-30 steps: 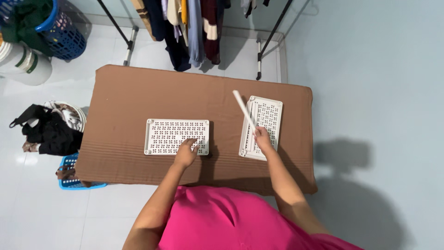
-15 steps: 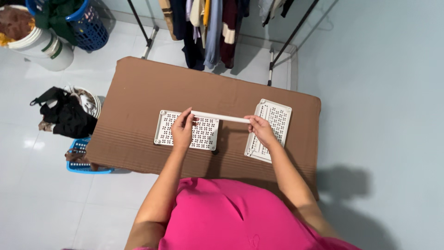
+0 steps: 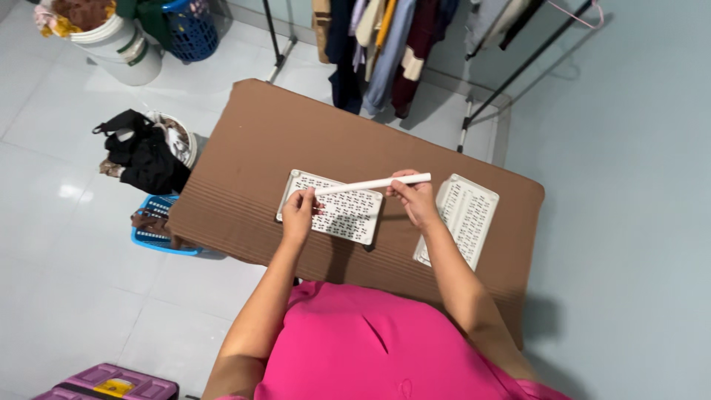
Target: The person assembles a three-tier plastic storage rack by attaching black feet to the bottom tray, inserting white vertical poles into the corners, and stacking additional trays onto the poles. The person secures the trays with small white clips and adjusts the alignment of the assembled unit.
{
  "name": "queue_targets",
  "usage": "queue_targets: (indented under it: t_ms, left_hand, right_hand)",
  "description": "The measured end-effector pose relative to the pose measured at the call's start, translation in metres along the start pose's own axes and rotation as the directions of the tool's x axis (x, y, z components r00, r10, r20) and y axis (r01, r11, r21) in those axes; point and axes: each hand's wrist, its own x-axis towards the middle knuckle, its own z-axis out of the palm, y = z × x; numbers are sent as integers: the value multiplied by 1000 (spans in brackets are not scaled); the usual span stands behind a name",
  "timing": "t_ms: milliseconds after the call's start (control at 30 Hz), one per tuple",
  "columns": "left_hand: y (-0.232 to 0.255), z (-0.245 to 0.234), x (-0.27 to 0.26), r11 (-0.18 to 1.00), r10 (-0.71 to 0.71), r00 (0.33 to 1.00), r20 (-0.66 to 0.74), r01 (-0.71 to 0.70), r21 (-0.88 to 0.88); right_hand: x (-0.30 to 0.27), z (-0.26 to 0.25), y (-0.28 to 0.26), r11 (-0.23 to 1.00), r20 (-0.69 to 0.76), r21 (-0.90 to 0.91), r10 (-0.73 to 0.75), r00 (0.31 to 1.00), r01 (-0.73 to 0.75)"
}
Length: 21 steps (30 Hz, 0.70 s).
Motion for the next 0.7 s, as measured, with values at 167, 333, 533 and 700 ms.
queue_targets:
  t_ms: [167,333,533,700]
  left_hand:
    - [-20,-59,36,972,3,998,-66,13,233]
    - [-32,-128,67,913,2,974,-224,90,399]
    - [-29,-187,84,833,47,979,-197,70,549]
    - [-22,-217,106,784,-35,986,-164,129,608]
  right_hand:
    - [33,37,32,972,44,-231,52,998,-40]
    - [76,43,99,898,-128,-435,12,992,-67]
    - [108,62,163,867,-333,-487,-68,940,-110]
    - [135,92,187,921,-488,-368,-71,870,-130]
